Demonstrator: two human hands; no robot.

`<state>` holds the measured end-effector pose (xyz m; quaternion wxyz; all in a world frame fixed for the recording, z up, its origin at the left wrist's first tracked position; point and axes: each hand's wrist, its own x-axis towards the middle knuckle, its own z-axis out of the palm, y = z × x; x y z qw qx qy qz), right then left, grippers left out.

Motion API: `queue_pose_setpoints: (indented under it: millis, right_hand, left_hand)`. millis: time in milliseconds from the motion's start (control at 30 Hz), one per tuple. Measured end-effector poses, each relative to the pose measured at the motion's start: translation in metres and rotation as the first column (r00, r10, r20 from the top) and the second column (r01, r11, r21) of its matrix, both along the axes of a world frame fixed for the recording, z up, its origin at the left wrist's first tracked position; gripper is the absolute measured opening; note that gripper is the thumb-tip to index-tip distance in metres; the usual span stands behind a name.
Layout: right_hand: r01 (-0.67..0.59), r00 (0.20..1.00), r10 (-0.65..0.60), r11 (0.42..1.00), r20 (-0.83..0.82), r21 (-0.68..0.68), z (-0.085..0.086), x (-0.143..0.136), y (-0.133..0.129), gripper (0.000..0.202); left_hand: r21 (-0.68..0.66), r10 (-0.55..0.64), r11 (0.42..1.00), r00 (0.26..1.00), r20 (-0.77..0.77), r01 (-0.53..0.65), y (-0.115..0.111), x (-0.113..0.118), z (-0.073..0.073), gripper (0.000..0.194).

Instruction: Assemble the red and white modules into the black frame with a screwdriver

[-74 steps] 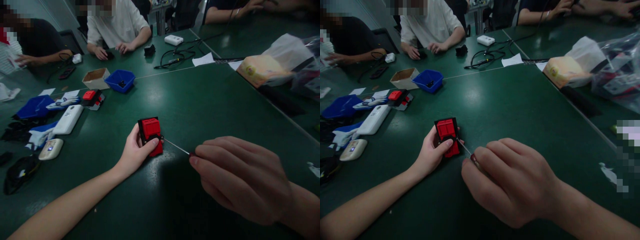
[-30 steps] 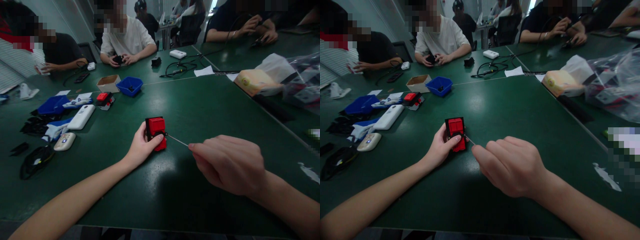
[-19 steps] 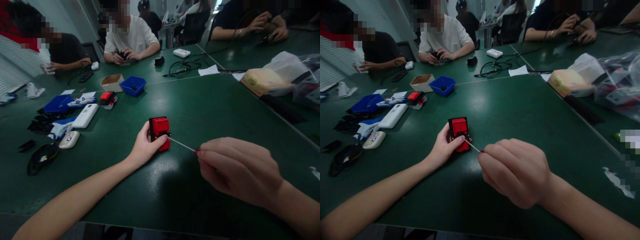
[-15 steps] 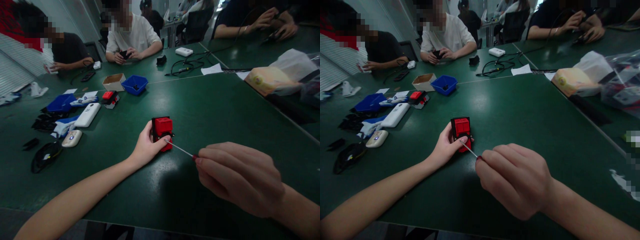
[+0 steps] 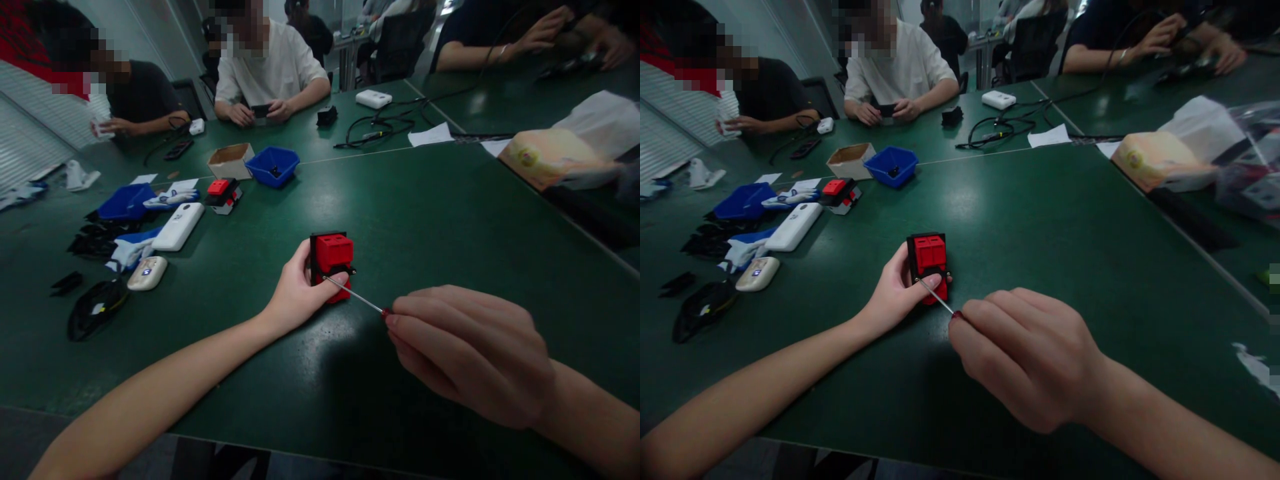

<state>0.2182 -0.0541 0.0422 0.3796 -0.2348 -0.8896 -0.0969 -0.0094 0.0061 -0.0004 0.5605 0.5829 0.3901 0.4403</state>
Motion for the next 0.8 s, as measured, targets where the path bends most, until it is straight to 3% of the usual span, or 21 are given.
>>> queue_pose_setpoints:
  millis: [333,600,800]
  right_hand:
    - [-0.042,0.999,0.042,0.999,0.008,0.01,0.0026,-0.003,-0.0009,0.015]
    - [-0.006,0.999,0.004,0.997,0.037,0.074,0.0088,-0.0086,-0.0051,0.017]
    - [-0.016,0.999,0.014,0.999,0.047,0.044,0.0069,-0.0067,-0.007,0.021]
  left_hand:
    - [0.017,-0.005,1.0,1.0,-0.007,0.005,-0.0005,-0.0007,-0.0029,0.055]
    - [0.024,0.009,1.0,1.0,-0.03,-0.009,-0.0014,0.0,-0.0004,0.055]
    - [0.015,0.004,1.0,1.0,-0.016,-0.004,-0.0021,0.001,0.0013,0.053]
